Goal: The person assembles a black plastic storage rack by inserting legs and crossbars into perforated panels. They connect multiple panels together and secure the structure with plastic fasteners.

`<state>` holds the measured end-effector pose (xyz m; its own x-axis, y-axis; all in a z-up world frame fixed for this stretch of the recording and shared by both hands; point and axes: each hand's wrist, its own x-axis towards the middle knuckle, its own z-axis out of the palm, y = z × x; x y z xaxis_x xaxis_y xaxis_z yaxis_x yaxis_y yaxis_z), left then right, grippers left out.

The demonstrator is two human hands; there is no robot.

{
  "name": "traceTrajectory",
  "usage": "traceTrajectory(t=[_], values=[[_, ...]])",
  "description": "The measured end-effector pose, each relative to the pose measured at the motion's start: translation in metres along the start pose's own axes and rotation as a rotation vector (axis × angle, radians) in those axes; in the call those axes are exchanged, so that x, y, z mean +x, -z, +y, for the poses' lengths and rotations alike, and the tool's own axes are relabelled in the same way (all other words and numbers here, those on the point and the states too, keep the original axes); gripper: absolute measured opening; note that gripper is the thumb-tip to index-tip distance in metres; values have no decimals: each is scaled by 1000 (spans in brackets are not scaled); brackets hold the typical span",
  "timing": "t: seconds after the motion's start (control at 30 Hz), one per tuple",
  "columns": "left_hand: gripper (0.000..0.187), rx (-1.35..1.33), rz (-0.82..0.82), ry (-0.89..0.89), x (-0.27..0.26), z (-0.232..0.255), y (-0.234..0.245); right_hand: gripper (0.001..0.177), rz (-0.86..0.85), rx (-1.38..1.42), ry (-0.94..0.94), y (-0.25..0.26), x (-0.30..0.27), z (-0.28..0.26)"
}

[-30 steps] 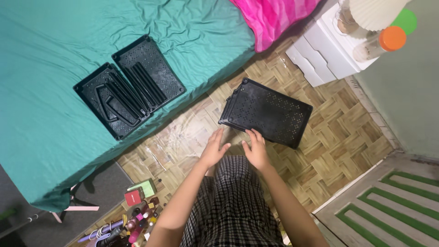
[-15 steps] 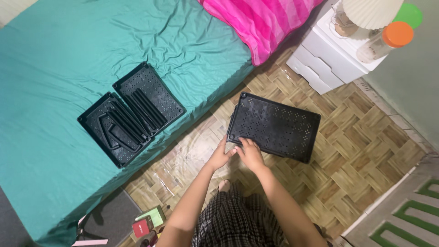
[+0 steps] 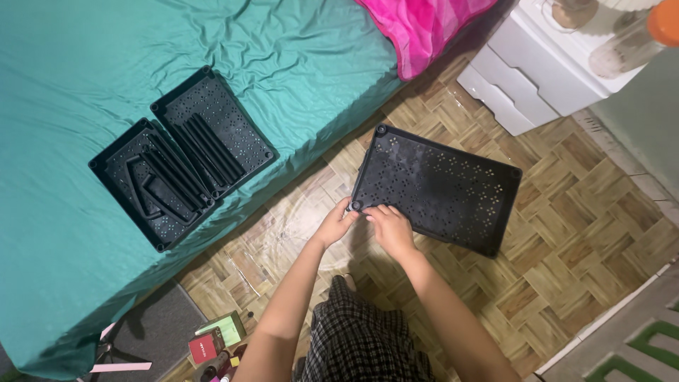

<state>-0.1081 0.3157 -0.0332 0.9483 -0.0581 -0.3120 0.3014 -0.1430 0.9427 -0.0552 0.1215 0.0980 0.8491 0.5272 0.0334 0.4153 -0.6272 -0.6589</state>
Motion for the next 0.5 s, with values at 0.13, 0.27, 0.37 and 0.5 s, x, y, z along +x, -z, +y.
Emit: traceTrajectory(t=[0.13, 0.27, 0.37, 0.5], values=[[38, 29, 63, -61, 6, 9, -9, 15, 51, -27, 39, -3, -2, 5], [36, 62, 82, -100, 4, 11, -9, 13, 82, -50, 100, -8, -3, 10], [34, 91, 121, -168, 2, 5, -8, 12, 96, -85, 122, -15, -5, 11], [29, 75, 164, -222, 6, -11, -12, 15, 126, -92, 194, -19, -4, 19]])
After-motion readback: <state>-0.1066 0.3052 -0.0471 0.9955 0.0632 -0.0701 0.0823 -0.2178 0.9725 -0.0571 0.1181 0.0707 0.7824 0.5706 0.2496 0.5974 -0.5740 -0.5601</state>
